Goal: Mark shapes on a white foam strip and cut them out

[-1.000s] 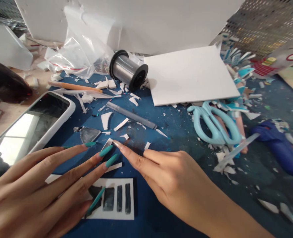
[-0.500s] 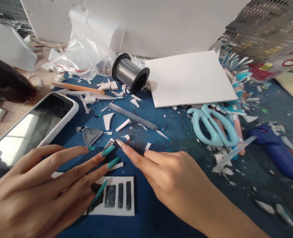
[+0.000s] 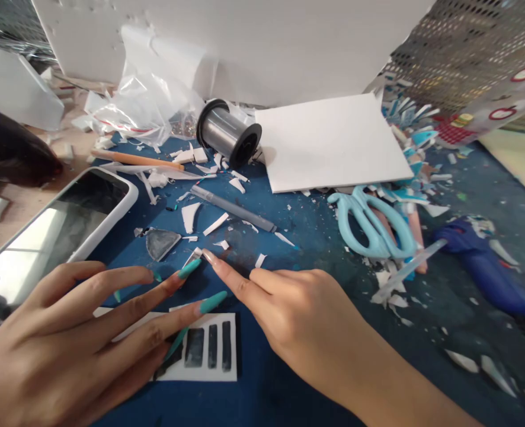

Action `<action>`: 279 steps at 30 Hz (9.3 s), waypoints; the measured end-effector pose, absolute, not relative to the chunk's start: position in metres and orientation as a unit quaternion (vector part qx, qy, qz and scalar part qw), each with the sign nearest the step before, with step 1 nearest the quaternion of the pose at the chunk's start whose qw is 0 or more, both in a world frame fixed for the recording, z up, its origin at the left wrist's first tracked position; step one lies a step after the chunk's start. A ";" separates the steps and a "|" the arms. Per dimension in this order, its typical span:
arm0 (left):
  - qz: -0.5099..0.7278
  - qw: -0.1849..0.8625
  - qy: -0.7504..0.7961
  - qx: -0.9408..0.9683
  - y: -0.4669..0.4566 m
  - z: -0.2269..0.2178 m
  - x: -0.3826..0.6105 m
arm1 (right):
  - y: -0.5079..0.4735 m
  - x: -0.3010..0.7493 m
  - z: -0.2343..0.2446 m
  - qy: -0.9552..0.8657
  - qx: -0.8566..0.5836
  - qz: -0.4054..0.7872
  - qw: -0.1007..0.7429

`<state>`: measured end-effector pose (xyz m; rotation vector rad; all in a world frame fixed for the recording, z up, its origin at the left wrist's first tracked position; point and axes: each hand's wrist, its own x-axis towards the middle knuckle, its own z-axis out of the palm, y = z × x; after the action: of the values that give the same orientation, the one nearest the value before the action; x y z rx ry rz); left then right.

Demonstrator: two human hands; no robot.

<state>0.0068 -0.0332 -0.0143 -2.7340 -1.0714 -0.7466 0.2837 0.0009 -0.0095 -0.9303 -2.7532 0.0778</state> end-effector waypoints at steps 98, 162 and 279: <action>-0.264 0.000 -0.324 -0.909 -0.011 0.001 0.011 | -0.003 0.245 0.006 -0.663 -0.509 0.424 0.348; -0.126 0.238 -0.312 -0.911 0.001 0.002 0.004 | 0.015 0.268 -0.024 -0.899 -0.396 -0.015 0.188; -0.143 -0.034 -0.280 -0.949 -0.042 -0.035 -0.003 | 0.014 0.329 0.005 -0.898 -0.353 0.205 0.163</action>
<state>-0.0027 -0.0422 -0.0346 -3.0464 -0.8983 -0.4583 0.3295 0.0139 0.0051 -1.0080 -2.5616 0.5843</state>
